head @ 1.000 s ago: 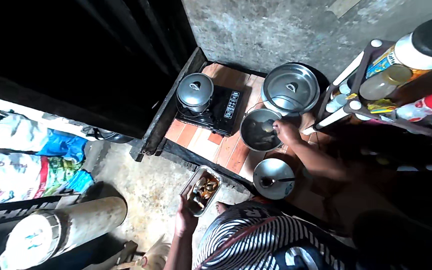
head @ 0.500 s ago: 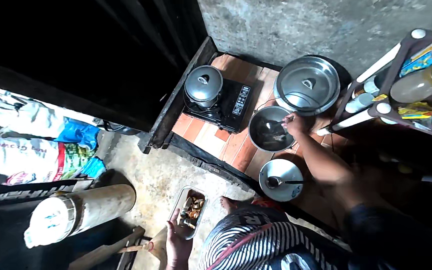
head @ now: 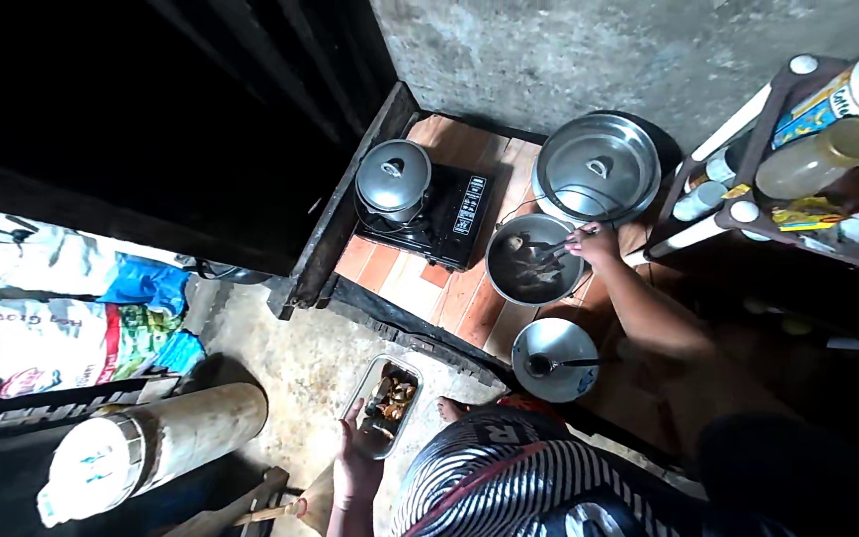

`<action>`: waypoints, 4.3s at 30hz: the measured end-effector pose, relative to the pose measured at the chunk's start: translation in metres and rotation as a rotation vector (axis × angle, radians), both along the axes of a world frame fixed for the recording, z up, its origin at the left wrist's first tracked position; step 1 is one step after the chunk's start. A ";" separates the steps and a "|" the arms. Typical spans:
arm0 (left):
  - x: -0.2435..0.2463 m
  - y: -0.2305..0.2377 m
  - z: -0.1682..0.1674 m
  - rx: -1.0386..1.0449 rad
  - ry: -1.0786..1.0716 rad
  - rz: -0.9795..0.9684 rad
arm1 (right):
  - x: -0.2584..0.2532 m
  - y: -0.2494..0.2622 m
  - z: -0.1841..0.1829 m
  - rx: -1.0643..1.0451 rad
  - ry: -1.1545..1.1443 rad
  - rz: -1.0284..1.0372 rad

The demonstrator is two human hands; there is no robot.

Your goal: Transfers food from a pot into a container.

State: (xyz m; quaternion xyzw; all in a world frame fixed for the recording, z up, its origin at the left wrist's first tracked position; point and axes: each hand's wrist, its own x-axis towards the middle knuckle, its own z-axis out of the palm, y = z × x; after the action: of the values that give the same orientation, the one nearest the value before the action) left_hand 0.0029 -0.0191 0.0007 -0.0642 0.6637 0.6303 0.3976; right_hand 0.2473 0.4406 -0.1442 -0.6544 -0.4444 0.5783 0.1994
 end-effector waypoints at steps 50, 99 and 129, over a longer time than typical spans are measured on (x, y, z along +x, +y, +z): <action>0.007 0.164 -0.034 0.100 -0.109 -0.358 | 0.034 -0.020 0.091 0.503 -0.239 0.295; 0.020 0.213 -0.009 0.294 -0.226 -0.476 | 0.036 -0.135 0.235 1.627 0.137 0.684; -0.200 -0.022 0.219 0.387 0.133 -0.293 | -0.220 -0.285 0.363 1.680 0.962 0.544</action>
State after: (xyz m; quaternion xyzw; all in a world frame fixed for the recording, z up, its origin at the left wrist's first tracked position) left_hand -0.1968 -0.0410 0.2193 0.1515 0.5578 0.6841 0.4449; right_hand 0.0270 0.1552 0.2186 0.1250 -0.7150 0.3063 0.6159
